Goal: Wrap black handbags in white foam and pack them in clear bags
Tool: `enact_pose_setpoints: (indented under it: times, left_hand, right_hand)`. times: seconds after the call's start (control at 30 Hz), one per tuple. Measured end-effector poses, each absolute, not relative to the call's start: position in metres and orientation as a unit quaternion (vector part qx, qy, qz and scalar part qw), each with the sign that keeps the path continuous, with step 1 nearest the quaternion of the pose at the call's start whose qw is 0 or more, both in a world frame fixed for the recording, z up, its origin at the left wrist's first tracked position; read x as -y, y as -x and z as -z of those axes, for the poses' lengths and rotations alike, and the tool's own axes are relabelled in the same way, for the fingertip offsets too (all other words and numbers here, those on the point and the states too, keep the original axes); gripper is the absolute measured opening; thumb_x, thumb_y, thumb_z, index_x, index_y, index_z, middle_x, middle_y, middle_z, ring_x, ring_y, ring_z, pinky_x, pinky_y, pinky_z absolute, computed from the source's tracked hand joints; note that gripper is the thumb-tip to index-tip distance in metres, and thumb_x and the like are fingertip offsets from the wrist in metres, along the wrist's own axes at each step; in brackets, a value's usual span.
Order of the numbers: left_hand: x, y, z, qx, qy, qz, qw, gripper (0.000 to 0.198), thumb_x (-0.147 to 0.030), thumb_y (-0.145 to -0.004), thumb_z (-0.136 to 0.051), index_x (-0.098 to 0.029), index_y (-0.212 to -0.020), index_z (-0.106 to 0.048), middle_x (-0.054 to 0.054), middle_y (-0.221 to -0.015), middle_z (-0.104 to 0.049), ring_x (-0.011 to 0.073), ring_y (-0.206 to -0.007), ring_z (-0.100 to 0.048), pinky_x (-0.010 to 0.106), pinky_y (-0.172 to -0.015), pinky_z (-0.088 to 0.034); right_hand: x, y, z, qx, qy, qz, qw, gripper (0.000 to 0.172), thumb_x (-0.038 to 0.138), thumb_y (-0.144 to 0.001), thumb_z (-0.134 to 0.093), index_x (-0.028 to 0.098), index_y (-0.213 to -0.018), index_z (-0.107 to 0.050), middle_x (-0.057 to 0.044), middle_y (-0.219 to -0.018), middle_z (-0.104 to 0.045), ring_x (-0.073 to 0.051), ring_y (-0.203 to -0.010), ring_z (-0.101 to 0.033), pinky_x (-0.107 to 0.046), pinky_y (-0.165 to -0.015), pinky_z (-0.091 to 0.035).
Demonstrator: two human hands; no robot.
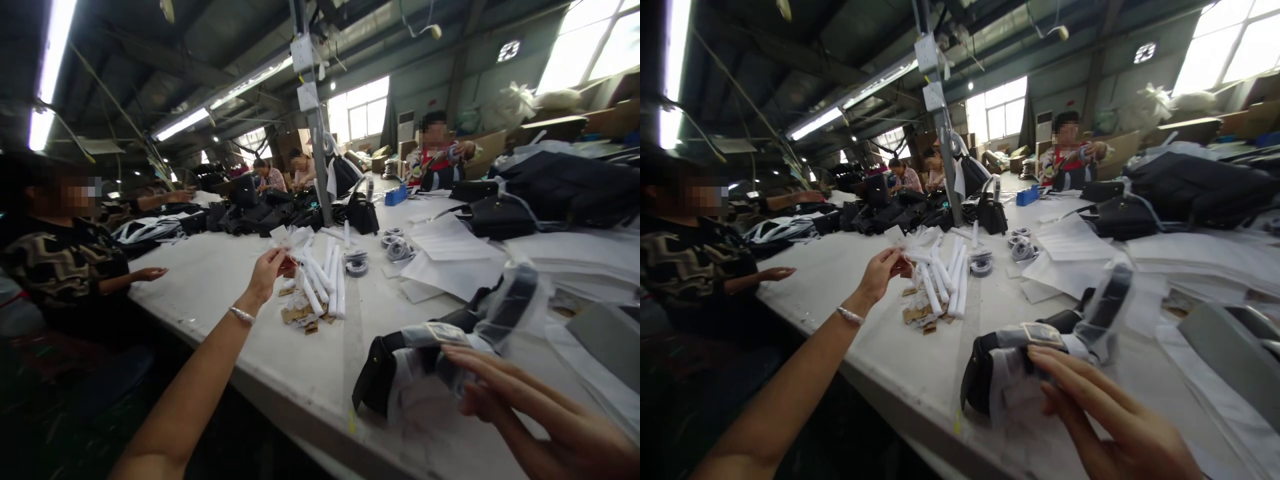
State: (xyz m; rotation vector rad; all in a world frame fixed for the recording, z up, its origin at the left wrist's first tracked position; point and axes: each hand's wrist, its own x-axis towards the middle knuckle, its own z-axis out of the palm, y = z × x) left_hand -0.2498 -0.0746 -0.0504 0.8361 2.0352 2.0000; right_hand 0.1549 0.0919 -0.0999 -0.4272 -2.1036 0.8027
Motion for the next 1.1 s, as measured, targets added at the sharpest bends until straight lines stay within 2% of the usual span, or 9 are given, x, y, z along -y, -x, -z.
enact_pose_setpoints:
  times: [0.17, 0.33, 0.43, 0.6, 0.73, 0.9, 1.0, 1.07, 1.1]
  left_hand:
    - [0.052, 0.175, 0.008, -0.614, -0.337, -0.683, 0.206, 0.035, -0.045, -0.077, -0.073, -0.017, -0.095, -0.065, -0.002, -0.075, -0.064, 0.012, -0.07, -0.065, 0.027, -0.072, -0.055]
    - [0.032, 0.1, -0.009, -0.572, -0.392, -0.652, 0.307, 0.032, -0.043, -0.077, -0.076, -0.016, -0.091, -0.066, -0.003, -0.069, -0.06, 0.0096, -0.064, -0.062, 0.022, -0.066, -0.053]
    - [0.025, 0.069, -0.014, -0.561, -0.41, -0.635, 0.339, 0.03, -0.043, -0.078, -0.076, -0.016, -0.087, -0.065, -0.003, -0.067, -0.061, 0.0089, -0.061, -0.06, 0.021, -0.061, -0.052]
    - [0.022, 0.047, -0.019, -0.535, -0.386, -0.654, 0.37, 0.034, -0.039, -0.073, -0.083, -0.016, -0.093, -0.069, -0.006, -0.064, -0.057, 0.0033, -0.05, -0.05, 0.016, -0.053, -0.048]
    - [0.023, 0.043, -0.027, -0.518, -0.401, -0.656, 0.375, 0.048, -0.041, -0.076, -0.08, -0.017, -0.116, -0.069, -0.005, -0.067, -0.057, 0.0025, -0.052, -0.049, 0.014, -0.054, -0.046]
    - [0.028, 0.043, -0.041, -0.519, -0.44, -0.613, 0.401, 0.064, -0.031, -0.073, -0.084, -0.024, -0.132, -0.062, -0.002, -0.084, -0.066, 0.0062, -0.067, -0.06, 0.026, -0.08, -0.056]
    - [0.026, 0.04, -0.045, -0.535, -0.463, -0.581, 0.403, 0.057, -0.032, -0.078, -0.08, -0.025, -0.132, -0.062, -0.002, -0.086, -0.067, -0.0003, -0.05, -0.046, 0.021, -0.066, -0.054]
    - [0.022, 0.034, -0.047, -0.547, -0.488, -0.552, 0.397, 0.054, -0.033, -0.08, -0.078, -0.025, -0.131, -0.062, -0.001, -0.086, -0.069, -0.0019, -0.044, -0.039, 0.017, -0.054, -0.048]
    - [0.02, 0.031, -0.047, -0.553, -0.503, -0.537, 0.392, 0.053, -0.033, -0.081, -0.077, -0.025, -0.131, -0.063, -0.001, -0.086, -0.069, -0.001, -0.045, -0.043, 0.016, -0.051, -0.046]
  right_hand:
    - [-0.074, -0.106, 0.051, 0.816, 0.084, -0.382, 0.426, 0.028, 0.03, -0.092, -0.062, 0.035, -0.118, -0.073, -0.002, -0.121, -0.072, -0.024, -0.109, -0.069, -0.037, -0.1, -0.056]
    - [-0.078, -0.069, 0.04, 0.778, 0.04, -0.497, 0.382, 0.055, 0.033, -0.089, -0.066, 0.027, -0.143, -0.053, -0.008, -0.145, -0.055, -0.027, -0.129, -0.056, -0.044, -0.106, -0.05]
    - [-0.079, -0.069, 0.046, 0.757, 0.02, -0.565, 0.328, 0.067, 0.035, -0.085, -0.072, 0.024, -0.147, -0.047, -0.01, -0.131, -0.066, -0.028, -0.122, -0.061, -0.048, -0.104, -0.05]
    - [-0.079, -0.097, 0.046, 0.743, 0.033, -0.569, 0.35, 0.054, 0.03, -0.074, -0.082, 0.022, -0.125, -0.067, -0.005, -0.106, -0.074, -0.023, -0.103, -0.069, -0.041, -0.1, -0.052]
    - [-0.083, -0.121, 0.039, 0.739, 0.055, -0.545, 0.392, 0.043, 0.026, -0.077, -0.079, 0.023, -0.119, -0.069, 0.0, -0.086, -0.069, -0.017, -0.082, -0.069, -0.033, -0.085, -0.057]
    - [-0.089, -0.142, 0.033, 0.738, 0.072, -0.489, 0.46, 0.059, 0.018, -0.081, -0.073, 0.025, -0.137, -0.056, 0.002, -0.087, -0.07, -0.014, -0.082, -0.068, -0.03, -0.086, -0.056]
    - [-0.09, -0.148, 0.032, 0.769, 0.065, -0.461, 0.437, 0.068, 0.02, -0.08, -0.074, 0.027, -0.143, -0.049, 0.001, -0.09, -0.071, -0.016, -0.084, -0.069, -0.032, -0.087, -0.056]
    - [-0.089, -0.149, 0.033, 0.79, 0.059, -0.427, 0.436, 0.06, 0.024, -0.083, -0.073, 0.028, -0.14, -0.054, -0.002, -0.1, -0.072, -0.018, -0.091, -0.069, -0.035, -0.092, -0.054]
    - [-0.089, -0.149, 0.033, 0.793, 0.059, -0.407, 0.45, 0.053, 0.026, -0.085, -0.072, 0.027, -0.136, -0.058, -0.004, -0.109, -0.071, -0.02, -0.1, -0.068, -0.037, -0.097, -0.051]
